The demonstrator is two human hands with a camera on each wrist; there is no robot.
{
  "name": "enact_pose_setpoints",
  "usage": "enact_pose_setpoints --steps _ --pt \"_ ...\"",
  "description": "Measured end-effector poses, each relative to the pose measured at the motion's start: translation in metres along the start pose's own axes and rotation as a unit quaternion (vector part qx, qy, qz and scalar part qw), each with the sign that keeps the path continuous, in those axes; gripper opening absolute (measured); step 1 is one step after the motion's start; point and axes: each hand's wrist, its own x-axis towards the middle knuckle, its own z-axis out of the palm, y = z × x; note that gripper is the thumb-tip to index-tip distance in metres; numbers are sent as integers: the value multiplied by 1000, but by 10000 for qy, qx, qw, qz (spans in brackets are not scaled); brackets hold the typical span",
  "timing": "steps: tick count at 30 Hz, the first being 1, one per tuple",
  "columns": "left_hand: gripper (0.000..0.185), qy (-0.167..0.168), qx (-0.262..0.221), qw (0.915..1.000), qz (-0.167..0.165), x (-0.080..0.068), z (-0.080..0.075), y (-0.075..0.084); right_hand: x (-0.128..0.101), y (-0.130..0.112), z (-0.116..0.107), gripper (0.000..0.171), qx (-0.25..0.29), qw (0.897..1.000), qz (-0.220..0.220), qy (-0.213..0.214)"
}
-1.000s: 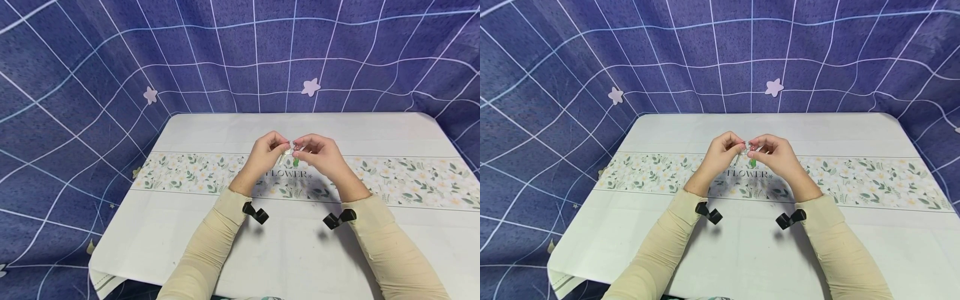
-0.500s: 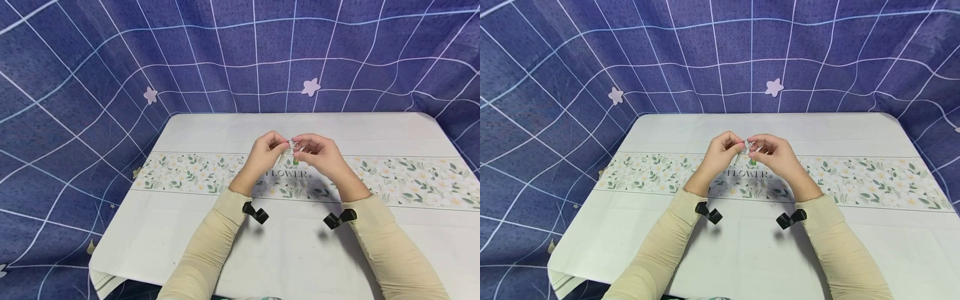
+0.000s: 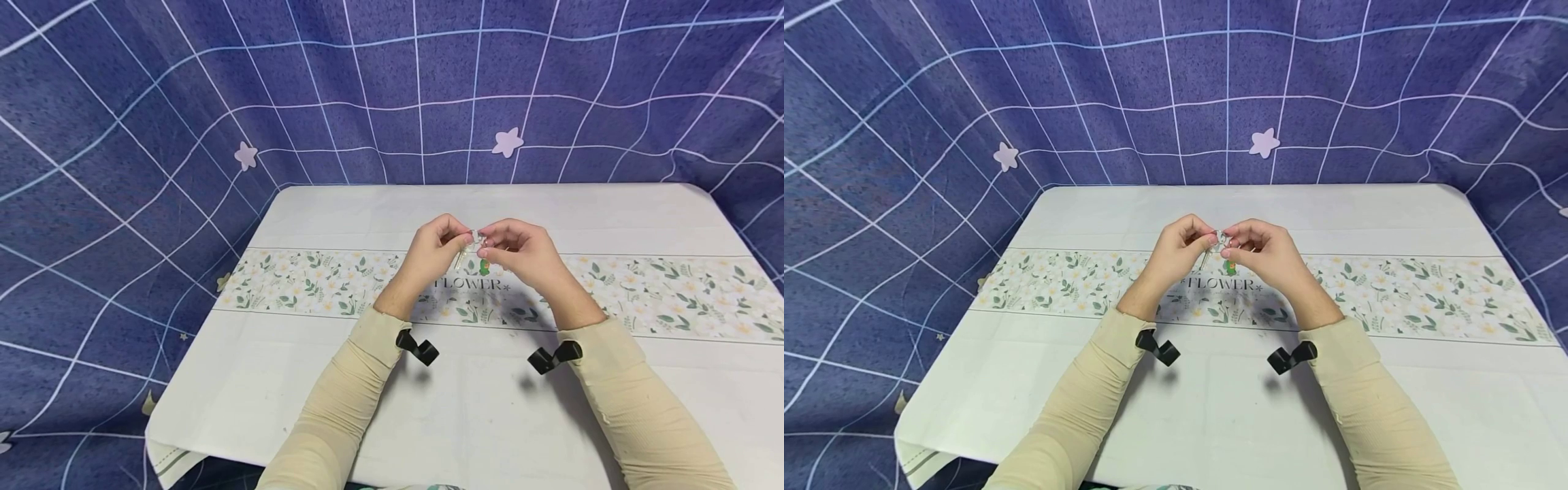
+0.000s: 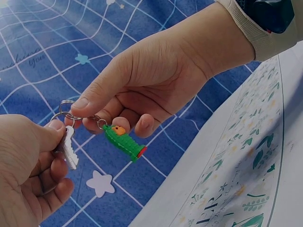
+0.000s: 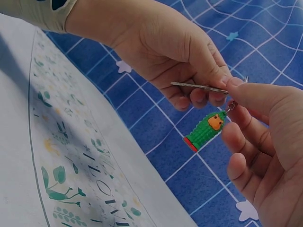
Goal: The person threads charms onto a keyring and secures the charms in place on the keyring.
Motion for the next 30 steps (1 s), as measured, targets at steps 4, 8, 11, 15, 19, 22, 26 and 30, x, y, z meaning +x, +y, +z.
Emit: enact_pose_setpoints --steps 4,8,11,15,19,22,26,30 --pt "8 -28 77 10000 -1 0 0 0 0 0 1 25 26 10000 55 13" --pt "8 -61 80 9999 13 0 0 -1 0 -1 1 24 73 9999 101 16" --pt "8 -67 52 10000 47 0 0 -1 0 -2 1 24 115 9998 138 2" --pt "8 -61 76 9999 46 0 0 0 0 -1 0 31 171 9998 56 -73" --pt "8 -57 115 9999 -16 0 0 1 -1 -1 1 39 216 9996 -101 -127" --pt "9 -52 145 9999 -36 0 0 1 -2 -1 1 37 203 9997 -114 -107" --pt "8 -51 189 9998 -26 0 0 1 -1 -1 1 33 118 9998 -124 -54" --pt "8 -53 163 9999 -2 1 0 0 -1 0 1 30 43 9999 -96 -9"
